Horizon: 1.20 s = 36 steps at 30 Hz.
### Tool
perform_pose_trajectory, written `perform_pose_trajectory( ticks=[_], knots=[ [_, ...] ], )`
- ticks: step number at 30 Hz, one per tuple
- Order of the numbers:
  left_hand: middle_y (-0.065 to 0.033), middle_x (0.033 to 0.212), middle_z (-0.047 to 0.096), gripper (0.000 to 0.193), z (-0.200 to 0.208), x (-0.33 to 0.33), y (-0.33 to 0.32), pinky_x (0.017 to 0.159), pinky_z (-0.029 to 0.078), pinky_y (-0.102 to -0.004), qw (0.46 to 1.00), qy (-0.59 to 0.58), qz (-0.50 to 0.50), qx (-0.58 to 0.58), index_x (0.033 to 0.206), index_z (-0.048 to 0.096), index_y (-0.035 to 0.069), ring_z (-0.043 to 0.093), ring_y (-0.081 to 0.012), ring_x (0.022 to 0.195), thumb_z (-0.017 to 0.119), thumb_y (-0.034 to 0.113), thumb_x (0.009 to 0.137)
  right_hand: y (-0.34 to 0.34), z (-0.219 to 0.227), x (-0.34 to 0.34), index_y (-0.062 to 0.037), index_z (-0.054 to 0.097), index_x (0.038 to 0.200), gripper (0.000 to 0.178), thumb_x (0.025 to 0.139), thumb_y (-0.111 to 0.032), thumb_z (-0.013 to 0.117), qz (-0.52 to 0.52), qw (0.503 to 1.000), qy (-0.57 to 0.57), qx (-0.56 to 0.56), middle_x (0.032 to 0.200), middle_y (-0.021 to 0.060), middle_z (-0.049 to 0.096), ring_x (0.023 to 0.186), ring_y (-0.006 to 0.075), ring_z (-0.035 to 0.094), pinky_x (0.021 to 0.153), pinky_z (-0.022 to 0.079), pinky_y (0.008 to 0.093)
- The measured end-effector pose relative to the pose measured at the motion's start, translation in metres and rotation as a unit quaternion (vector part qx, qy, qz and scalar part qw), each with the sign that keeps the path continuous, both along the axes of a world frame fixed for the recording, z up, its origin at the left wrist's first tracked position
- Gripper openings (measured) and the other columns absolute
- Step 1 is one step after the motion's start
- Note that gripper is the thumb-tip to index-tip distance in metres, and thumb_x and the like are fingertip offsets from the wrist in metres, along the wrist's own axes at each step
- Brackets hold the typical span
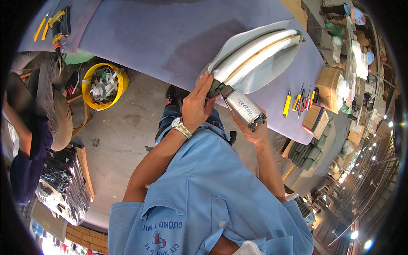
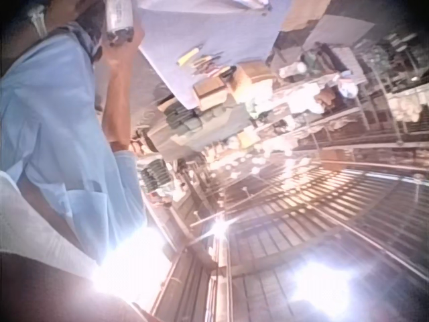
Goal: The person assembles cushion covers by stapling fabric to foam inserts and trimming excess material. They use a pneumatic staple gun and a utility knife to secure and finish the edges of each cushion.
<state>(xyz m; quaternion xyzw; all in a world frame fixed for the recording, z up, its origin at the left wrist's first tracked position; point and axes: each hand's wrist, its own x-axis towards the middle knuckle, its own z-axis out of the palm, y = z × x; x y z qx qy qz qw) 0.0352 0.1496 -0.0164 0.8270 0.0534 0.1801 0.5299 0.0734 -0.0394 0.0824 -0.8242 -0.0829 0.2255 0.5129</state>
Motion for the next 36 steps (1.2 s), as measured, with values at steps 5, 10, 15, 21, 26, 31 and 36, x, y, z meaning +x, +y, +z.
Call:
perform_pose_trajectory(
  ticks=[5, 10, 15, 21, 26, 31, 36],
  knots=[
    [-0.0264, 0.147, 0.056, 0.06, 0.004, 0.0, 0.002, 0.083, 0.062, -0.0377, 1.0, 0.028, -0.009, -0.008, 0.147, 0.056, 0.006, 0.066, -0.0397, 0.123, 0.076, 0.011, 0.09, -0.005, -0.003, 0.002, 0.0023, 0.068, 0.112, 0.037, 0.077, -0.003, 0.079, 0.023, 1.0, 0.002, 0.012, 0.097, 0.0108, 0.07, 0.084, 0.0157, 0.064, 0.077, 0.051, 0.0283],
    [-0.025, 0.149, 0.055, 0.062, 0.001, 0.0, 0.003, 0.089, 0.061, -0.0395, 0.999, 0.03, -0.018, -0.002, 0.147, 0.056, 0.007, 0.063, -0.0395, 0.127, 0.075, 0.007, 0.088, -0.005, -0.006, 0.005, 0.0024, 0.069, 0.116, 0.031, 0.086, -0.002, 0.078, 0.051, 0.999, -0.006, 0.01, 0.096, 0.0045, 0.072, 0.085, 0.0087, 0.064, 0.076, 0.053, 0.0263],
    [-0.0233, 0.152, 0.052, 0.067, 0.0, -0.007, 0.0, 0.101, 0.056, -0.042, 0.998, 0.058, -0.028, -0.014, 0.149, 0.054, 0.009, 0.056, -0.0383, 0.137, 0.075, 0.003, 0.086, -0.001, 0.001, 0.011, 0.0008, 0.069, 0.115, 0.03, 0.086, -0.002, 0.077, 0.071, 0.997, 0.0, 0.023, 0.096, 0.0056, 0.072, 0.084, 0.0087, 0.063, 0.076, 0.053, 0.0263],
    [-0.0225, 0.156, 0.048, 0.072, 0.006, -0.014, -0.004, 0.107, 0.053, -0.042, 0.995, 0.089, -0.049, -0.013, 0.148, 0.055, 0.008, 0.049, -0.0373, 0.143, 0.075, -0.004, 0.08, -0.016, -0.004, 0.003, 0.0031, 0.066, 0.121, 0.073, 0.077, -0.055, 0.078, 0.081, 0.996, 0.024, -0.029, 0.104, 0.0129, 0.071, 0.088, 0.0196, 0.066, 0.082, 0.052, 0.0327],
    [-0.0221, 0.157, 0.047, 0.074, 0.001, -0.015, -0.015, 0.109, 0.052, -0.0414, 0.997, 0.064, -0.037, -0.014, 0.147, 0.056, 0.008, 0.048, -0.0372, 0.144, 0.075, -0.005, 0.076, -0.022, -0.003, -0.004, 0.0015, 0.066, 0.122, 0.075, 0.077, -0.057, 0.078, 0.062, 0.997, 0.038, -0.034, 0.101, 0.0142, 0.07, 0.087, 0.0265, 0.069, 0.078, 0.053, 0.0363],
    [-0.0218, 0.153, 0.052, 0.072, -0.003, -0.007, -0.005, 0.1, 0.058, -0.0412, 0.999, 0.04, -0.014, 0.007, 0.147, 0.055, 0.009, 0.056, -0.0372, 0.137, 0.075, -0.003, 0.079, 0.005, -0.003, -0.003, -0.0034, 0.067, 0.122, 0.06, 0.07, -0.027, 0.083, 0.08, 0.99, -0.097, -0.058, 0.103, 0.0162, 0.07, 0.089, 0.0362, 0.069, 0.077, 0.054, 0.0388],
    [-0.022, 0.149, 0.056, 0.067, 0.002, 0.0, -0.008, 0.088, 0.062, -0.0402, 0.999, 0.041, 0.016, 0.029, 0.148, 0.056, 0.012, 0.064, -0.0374, 0.127, 0.078, 0.007, 0.085, -0.009, 0.001, -0.01, -0.0018, 0.068, 0.117, 0.05, 0.07, -0.013, 0.08, 0.063, 0.986, -0.137, -0.07, 0.104, 0.017, 0.069, 0.09, 0.0352, 0.068, 0.08, 0.054, 0.0359]
  ],
)
